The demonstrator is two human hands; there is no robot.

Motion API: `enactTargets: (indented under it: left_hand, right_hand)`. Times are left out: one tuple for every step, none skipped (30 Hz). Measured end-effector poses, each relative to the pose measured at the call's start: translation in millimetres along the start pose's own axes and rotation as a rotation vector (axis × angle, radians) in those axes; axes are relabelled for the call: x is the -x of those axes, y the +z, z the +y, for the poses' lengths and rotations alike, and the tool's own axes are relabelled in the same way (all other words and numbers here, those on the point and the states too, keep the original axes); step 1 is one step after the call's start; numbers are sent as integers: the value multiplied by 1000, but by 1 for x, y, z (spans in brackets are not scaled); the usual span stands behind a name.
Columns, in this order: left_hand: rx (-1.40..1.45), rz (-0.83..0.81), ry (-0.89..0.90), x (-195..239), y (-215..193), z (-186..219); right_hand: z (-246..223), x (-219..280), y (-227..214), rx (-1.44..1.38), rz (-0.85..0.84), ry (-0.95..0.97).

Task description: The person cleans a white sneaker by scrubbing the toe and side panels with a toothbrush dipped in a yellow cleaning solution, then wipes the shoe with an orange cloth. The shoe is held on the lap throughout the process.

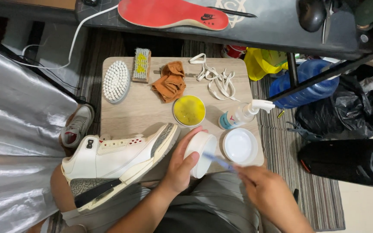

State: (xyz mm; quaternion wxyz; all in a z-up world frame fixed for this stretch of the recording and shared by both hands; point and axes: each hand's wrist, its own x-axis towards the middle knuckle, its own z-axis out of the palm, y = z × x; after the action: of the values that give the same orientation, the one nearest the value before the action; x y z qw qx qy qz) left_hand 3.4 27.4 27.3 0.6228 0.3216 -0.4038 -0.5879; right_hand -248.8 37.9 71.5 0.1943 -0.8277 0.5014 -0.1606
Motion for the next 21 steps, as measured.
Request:
enactTargets:
  left_hand:
    - [1,-2,-2,0,0,1]
    - [8,-14,-1,0,0,2]
    - [16,-27,0,-1,0,4]
    - [15,-27,2,-2,0,5]
    - [-17,-21,6,-3,0,7]
    - [-48,-14,9,-3,0,9]
    - [-49,-13,9,-3,-1,7]
    - [-56,-7,15,-4,-2,5]
    - [-64,-1,21,-4,-3,3]
    - [-64,-3,17,-3,-2,4]
    - [-36,-15,19,-3,-2,5]
    - [-7,-27,23,-4,-1,5]
    - [-6,-30,21,-3,0,5]
    - [-39,-23,33,-3,0,4]
    - [-72,-16,44,-3,1,3]
    - [-73,-12,43,-2,0,1]
    - [-78,13,37,-2,-1,-1]
    - [-80,30,31,-3,-2,-4]
    - [-79,24,29,-4,-3,-9]
    - [-23,40,27,-4,-4,-14]
    - [34,55,25,-3,-4,-19]
  right_hand:
    - [-1,-1,2,0,0,3]
    - [-3,-3,5,62,30,-22]
    - [-4,-5,7,124,59,-48]
    - [-6,-2,10,124,60,-50]
    - [-8,1,14,35,8,-33]
    - [-11,5,18,-55,-46,-16]
    - [-14,4,13,-56,-47,-16]
    - [-16,4,9,-116,-54,-26]
    - [-19,3,5,-175,-60,-36]
    - [-14,3,7,-177,-59,-32]
    - [-8,2,9,-66,0,-15]
    - [-3,1,11,48,60,0]
    - [-8,2,11,48,62,4]
    - [-13,1,11,-1,16,-5]
    - [-18,-1,11,-49,-30,-14]
    - [-19,0,9,-51,-33,-16]
    - [-21,0,8,-146,-66,20]
    - [-21,1,7,-238,-91,61]
    - [-17,-1,4,-237,-87,65]
    - [-13,-3,1,-345,-186,292]
    - [-9,-5,-2,-450,-281,521]
